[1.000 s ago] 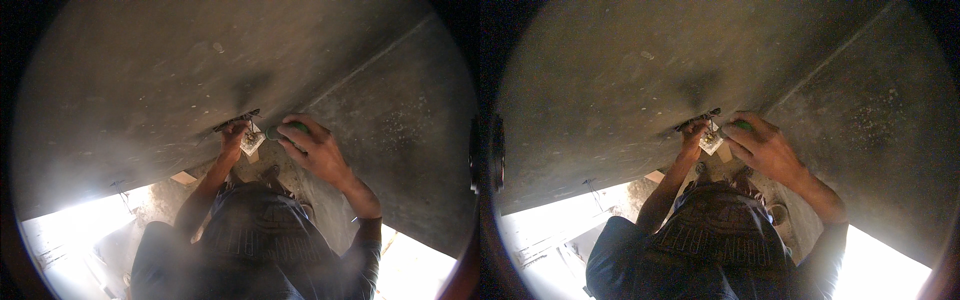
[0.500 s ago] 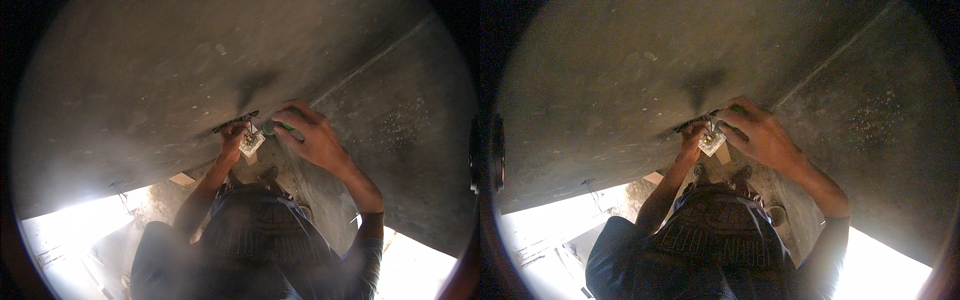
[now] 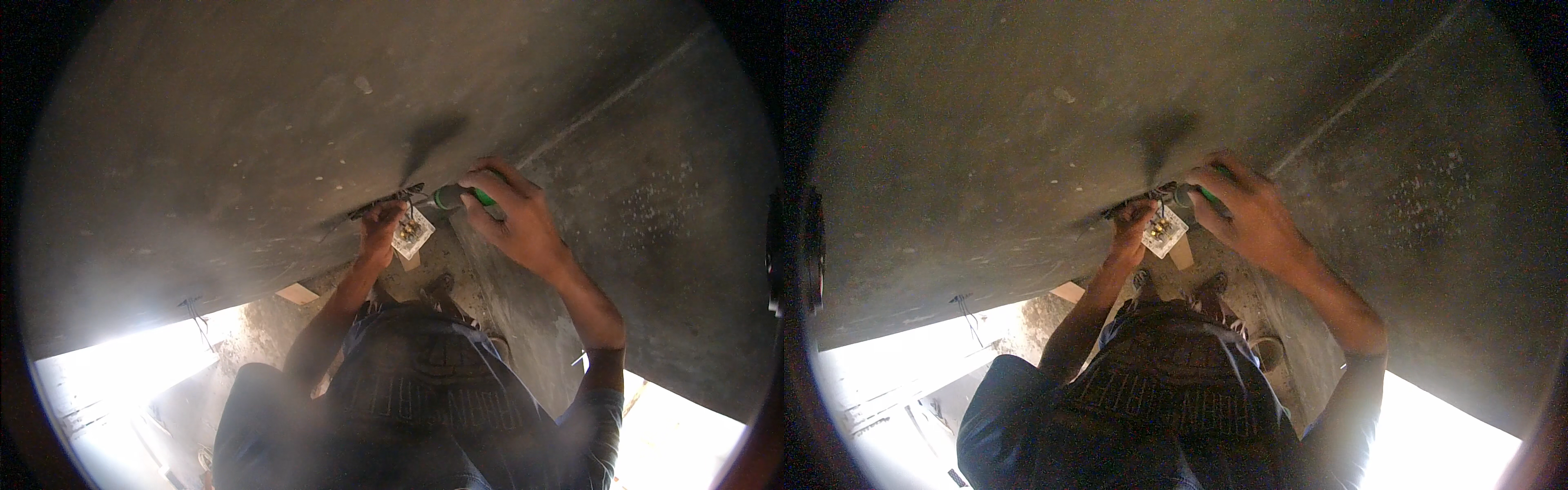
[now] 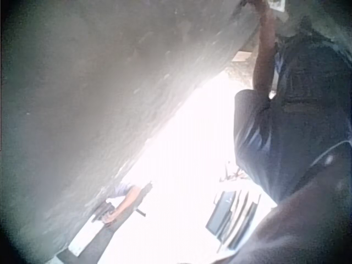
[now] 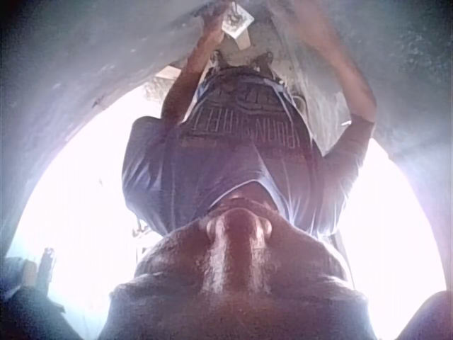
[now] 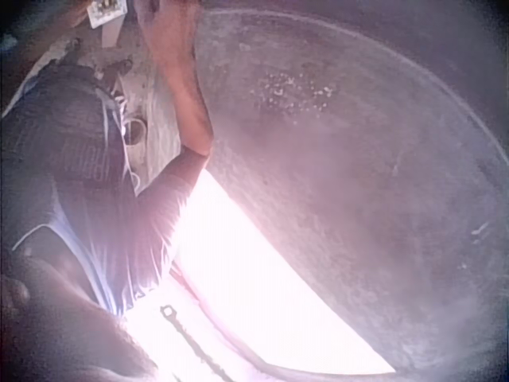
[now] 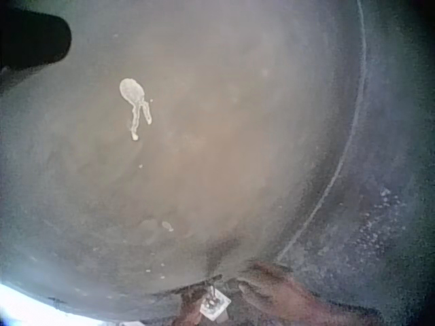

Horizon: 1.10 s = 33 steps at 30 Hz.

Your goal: The person installs an electrical outlet by securing wires into the back of the socket using a screwdriver and then mounting the unit into the wall.

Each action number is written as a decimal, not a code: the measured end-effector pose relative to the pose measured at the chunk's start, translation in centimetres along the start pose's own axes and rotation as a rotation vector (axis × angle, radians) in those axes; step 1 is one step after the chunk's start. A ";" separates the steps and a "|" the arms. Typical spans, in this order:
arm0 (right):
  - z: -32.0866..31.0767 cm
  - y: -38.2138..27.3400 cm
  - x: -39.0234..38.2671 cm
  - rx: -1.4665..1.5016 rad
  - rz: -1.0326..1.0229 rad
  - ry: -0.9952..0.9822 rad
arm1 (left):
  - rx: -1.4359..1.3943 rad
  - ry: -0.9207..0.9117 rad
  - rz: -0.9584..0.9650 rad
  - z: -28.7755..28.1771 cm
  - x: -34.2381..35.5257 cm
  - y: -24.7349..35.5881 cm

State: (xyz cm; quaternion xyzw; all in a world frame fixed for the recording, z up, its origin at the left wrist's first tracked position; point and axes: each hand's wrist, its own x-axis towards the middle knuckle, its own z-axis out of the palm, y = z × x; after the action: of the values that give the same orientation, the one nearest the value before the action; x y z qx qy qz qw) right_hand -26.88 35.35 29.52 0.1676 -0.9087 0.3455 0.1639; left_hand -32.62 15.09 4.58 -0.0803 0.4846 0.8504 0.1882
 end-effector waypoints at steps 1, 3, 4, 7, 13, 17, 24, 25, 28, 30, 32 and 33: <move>-0.2 -0.2 -0.4 0.004 0.002 0.016 | 0.006 0.004 0.006 0.1 -0.1 0.0; -0.6 -0.4 -0.7 0.013 -0.003 0.031 | 0.025 0.014 0.023 0.2 -0.3 0.2; -0.8 -0.6 -0.8 0.018 -0.009 0.033 | 0.035 0.018 0.032 0.3 -0.4 0.3; -0.6 -0.3 -1.3 0.036 -0.007 0.036 | 0.048 0.003 0.036 -0.1 -0.1 0.0; -0.1 0.4 -2.6 0.007 0.004 0.015 | -0.005 -0.016 0.022 0.0 -0.1 0.1; 0.1 0.6 -3.0 0.034 0.020 0.028 | -0.017 -0.033 0.022 -0.1 -0.2 0.2; -0.5 -0.5 -2.8 -0.069 -0.062 -0.039 | -0.104 -0.072 -0.032 -0.4 0.3 -0.1; -0.9 -1.4 -2.3 -0.106 -0.084 -0.051 | -0.116 -0.071 -0.043 -0.3 0.3 0.0; -1.6 -2.3 -1.9 -0.182 -0.124 -0.176 | -0.133 -0.061 -0.103 -0.1 0.1 0.6; -1.9 -2.6 -1.8 -0.291 -0.077 -0.309 | -0.167 -0.089 -0.118 -0.2 0.3 0.5; -2.0 -3.0 -1.4 -0.467 0.038 -0.466 | -0.177 -0.106 -0.131 -0.4 0.6 0.2; -2.2 -3.2 -1.1 -0.421 -0.009 -0.385 | -0.168 -0.110 -0.134 -0.5 0.8 0.1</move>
State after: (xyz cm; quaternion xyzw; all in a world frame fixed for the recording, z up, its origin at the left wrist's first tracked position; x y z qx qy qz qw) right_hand -24.12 34.78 32.42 0.1963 -0.9741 0.1101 0.0208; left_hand -33.38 14.76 4.17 -0.0811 0.3942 0.8767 0.2634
